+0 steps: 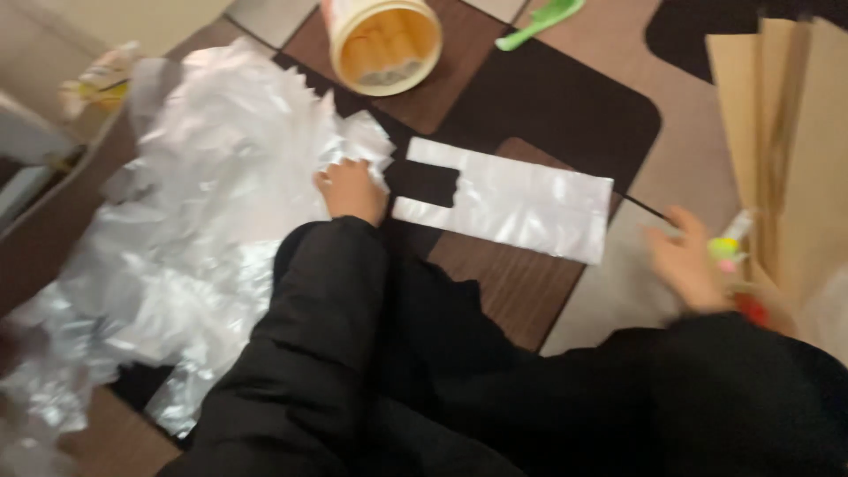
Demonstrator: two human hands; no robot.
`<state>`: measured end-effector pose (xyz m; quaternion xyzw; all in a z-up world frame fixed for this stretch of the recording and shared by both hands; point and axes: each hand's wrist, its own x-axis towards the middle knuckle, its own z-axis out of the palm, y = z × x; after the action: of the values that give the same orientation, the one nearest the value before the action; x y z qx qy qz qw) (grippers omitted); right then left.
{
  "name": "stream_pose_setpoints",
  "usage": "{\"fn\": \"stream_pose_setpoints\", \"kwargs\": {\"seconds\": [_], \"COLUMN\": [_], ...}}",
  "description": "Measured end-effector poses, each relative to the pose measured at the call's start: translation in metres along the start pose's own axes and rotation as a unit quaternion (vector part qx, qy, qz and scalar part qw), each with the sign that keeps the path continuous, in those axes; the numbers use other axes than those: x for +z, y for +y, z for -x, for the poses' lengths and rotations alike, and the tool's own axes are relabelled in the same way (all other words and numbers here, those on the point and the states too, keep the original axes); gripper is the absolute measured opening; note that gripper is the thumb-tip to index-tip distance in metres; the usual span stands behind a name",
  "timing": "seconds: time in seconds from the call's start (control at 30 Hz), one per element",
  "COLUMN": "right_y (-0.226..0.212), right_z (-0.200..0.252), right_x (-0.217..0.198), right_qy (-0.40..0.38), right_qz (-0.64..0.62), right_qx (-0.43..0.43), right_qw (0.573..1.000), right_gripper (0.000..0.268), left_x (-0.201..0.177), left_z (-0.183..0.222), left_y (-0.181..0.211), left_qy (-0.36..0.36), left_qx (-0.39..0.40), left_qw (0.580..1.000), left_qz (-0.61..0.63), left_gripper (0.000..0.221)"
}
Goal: Folding plastic bags neatly one by one while sitting on the floor
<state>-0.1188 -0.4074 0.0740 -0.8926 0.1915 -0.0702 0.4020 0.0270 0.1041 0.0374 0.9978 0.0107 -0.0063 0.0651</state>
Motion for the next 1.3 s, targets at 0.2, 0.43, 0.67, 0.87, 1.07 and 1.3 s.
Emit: {"fn": "stream_pose_setpoints", "kwargs": {"seconds": [0.2,0.43,0.67,0.87,1.07,1.3], "right_y": [-0.062,-0.037,-0.038,-0.023,0.000,-0.062], "right_z": [0.087,0.075,0.080,0.076,0.076,0.085], "right_x": [-0.085,-0.039,-0.025,-0.014,-0.006,-0.019], "right_qy": [-0.080,-0.151,-0.260,-0.265,-0.239,-0.109], "right_qz": [0.057,0.133,0.238,0.211,0.189,0.030], "right_qx": [0.099,0.068,0.089,0.060,-0.018,-0.071], "right_qw": [0.990,0.977,0.932,0.939,0.952,0.991], "right_gripper": [0.043,0.046,0.053,0.054,0.049,0.039], "left_x": [-0.022,-0.042,-0.041,-0.064,-0.082,-0.129], "left_z": [-0.007,0.005,0.022,0.037,0.052,0.110], "left_y": [-0.123,-0.133,-0.141,-0.099,0.022,0.131], "left_qy": [-0.029,-0.198,-0.053,0.318,0.074,-0.156], "left_qx": [-0.194,-0.236,-0.224,0.087,0.078,-0.007], "left_qw": [0.978,0.951,0.970,0.923,0.765,0.499], "left_qz": [-0.076,-0.037,0.071,0.200,0.634,0.852], "left_gripper": [0.046,0.050,0.046,0.036,0.032,0.022]}}
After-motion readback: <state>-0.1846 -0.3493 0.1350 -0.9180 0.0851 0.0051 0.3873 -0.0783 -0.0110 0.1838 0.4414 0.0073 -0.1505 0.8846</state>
